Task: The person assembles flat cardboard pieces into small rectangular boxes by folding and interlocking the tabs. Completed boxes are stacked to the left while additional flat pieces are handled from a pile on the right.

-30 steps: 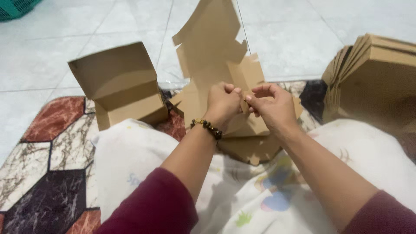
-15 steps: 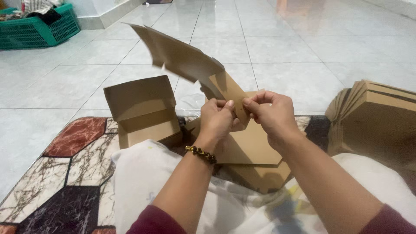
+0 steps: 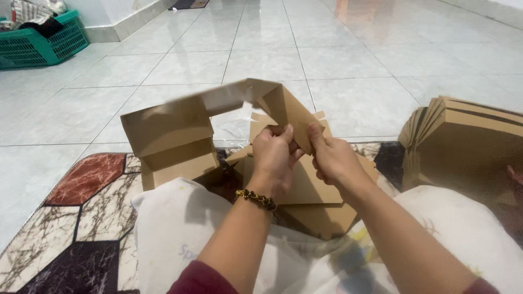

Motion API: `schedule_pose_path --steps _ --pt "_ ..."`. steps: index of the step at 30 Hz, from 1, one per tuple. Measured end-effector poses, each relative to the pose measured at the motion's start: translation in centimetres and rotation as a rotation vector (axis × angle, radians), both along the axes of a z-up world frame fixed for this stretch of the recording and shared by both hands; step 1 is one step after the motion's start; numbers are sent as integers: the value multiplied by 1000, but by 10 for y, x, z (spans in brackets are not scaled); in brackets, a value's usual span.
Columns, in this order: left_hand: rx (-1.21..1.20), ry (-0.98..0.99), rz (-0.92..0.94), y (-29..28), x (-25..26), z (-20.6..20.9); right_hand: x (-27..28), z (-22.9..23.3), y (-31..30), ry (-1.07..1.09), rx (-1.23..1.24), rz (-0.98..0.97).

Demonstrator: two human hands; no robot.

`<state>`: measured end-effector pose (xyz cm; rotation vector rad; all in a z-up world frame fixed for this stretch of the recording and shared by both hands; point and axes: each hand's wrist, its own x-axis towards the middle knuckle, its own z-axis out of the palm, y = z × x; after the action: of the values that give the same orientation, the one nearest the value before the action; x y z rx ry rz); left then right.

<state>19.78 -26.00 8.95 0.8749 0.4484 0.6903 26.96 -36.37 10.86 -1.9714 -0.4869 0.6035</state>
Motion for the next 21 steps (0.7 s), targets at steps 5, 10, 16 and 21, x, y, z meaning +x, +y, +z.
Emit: schedule_pose_path --steps 5,10,16,21 --pt "224 278 89 5 17 -19 8 -15 4 73 80 17" --pt "316 352 150 4 28 -34 9 -36 8 274 387 -120" --pt "351 477 54 -15 25 -23 12 -59 8 319 476 -289" --pt "512 446 212 -27 30 -2 16 -64 7 304 446 -311"
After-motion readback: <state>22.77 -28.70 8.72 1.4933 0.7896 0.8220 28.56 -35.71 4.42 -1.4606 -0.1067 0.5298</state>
